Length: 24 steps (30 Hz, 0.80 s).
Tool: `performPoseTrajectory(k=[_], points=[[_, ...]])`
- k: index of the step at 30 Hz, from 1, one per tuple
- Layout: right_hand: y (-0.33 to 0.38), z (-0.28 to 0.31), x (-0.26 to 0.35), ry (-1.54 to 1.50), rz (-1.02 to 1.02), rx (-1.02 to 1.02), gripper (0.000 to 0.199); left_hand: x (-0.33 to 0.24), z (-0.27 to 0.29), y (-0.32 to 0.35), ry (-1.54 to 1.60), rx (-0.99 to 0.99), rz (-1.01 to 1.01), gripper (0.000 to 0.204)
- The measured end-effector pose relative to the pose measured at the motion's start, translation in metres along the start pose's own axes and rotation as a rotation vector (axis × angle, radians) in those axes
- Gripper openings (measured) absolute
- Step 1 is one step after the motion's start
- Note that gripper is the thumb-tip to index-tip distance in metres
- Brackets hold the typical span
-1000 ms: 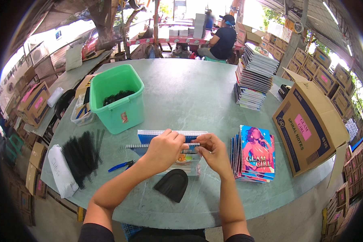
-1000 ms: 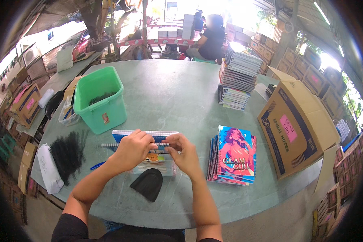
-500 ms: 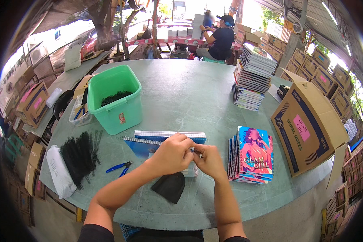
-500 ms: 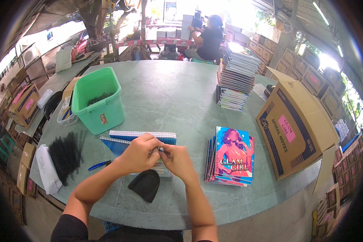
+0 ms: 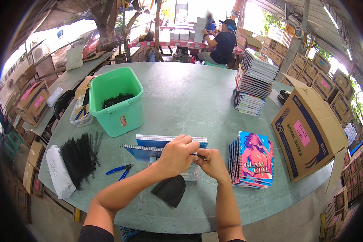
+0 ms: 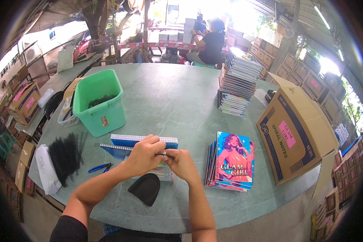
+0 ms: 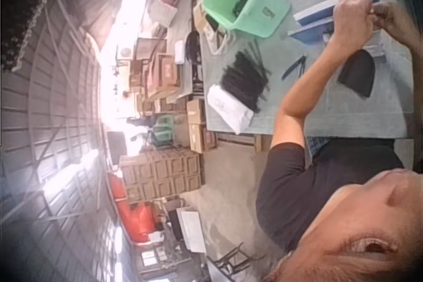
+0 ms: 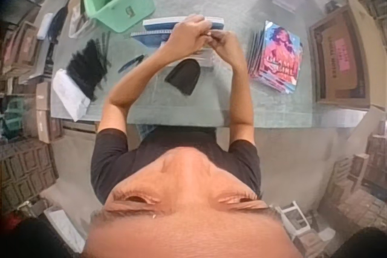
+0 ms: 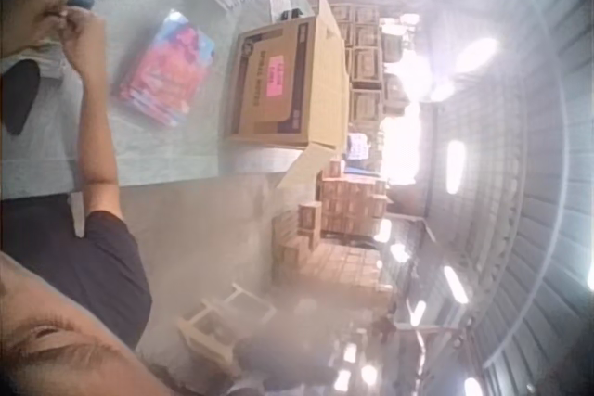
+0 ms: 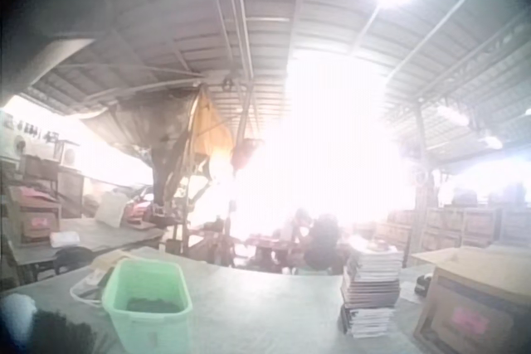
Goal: The person threads black plastic spiral coils through the pre-punched holes of notebook pages and covers, then trims the ends of the coils using shears.
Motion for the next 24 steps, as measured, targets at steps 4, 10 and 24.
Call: performPoseTrajectory(k=[4, 10, 24], points=[[-0.004, -0.005, -0.004, -0.293, 0.046, -0.058, 0.016, -0.013, 0.023, 0.009, -0.104, -0.171, -0.143, 0.021], [-0.007, -0.004, -0.018, -0.469, -0.126, -0.133, 0.020, 0.035, 0.069, 0.111, -0.078, 0.227, 0.312, 0.031], [-0.036, -0.048, 0.092, 0.390, 0.181, 0.168, 0.029, 0.094, 0.061, 0.245, 0.318, 0.216, 0.759, 0.038]])
Point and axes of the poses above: each hand's wrist, its own y-axis away from the middle knuckle, its own z-axis out of the back of the hand, x = y × z, the point moved 2 cm from there along -y, towards the middle knuckle, and after that the axes turned 6 degrees about -z, right-handed, at the moved point
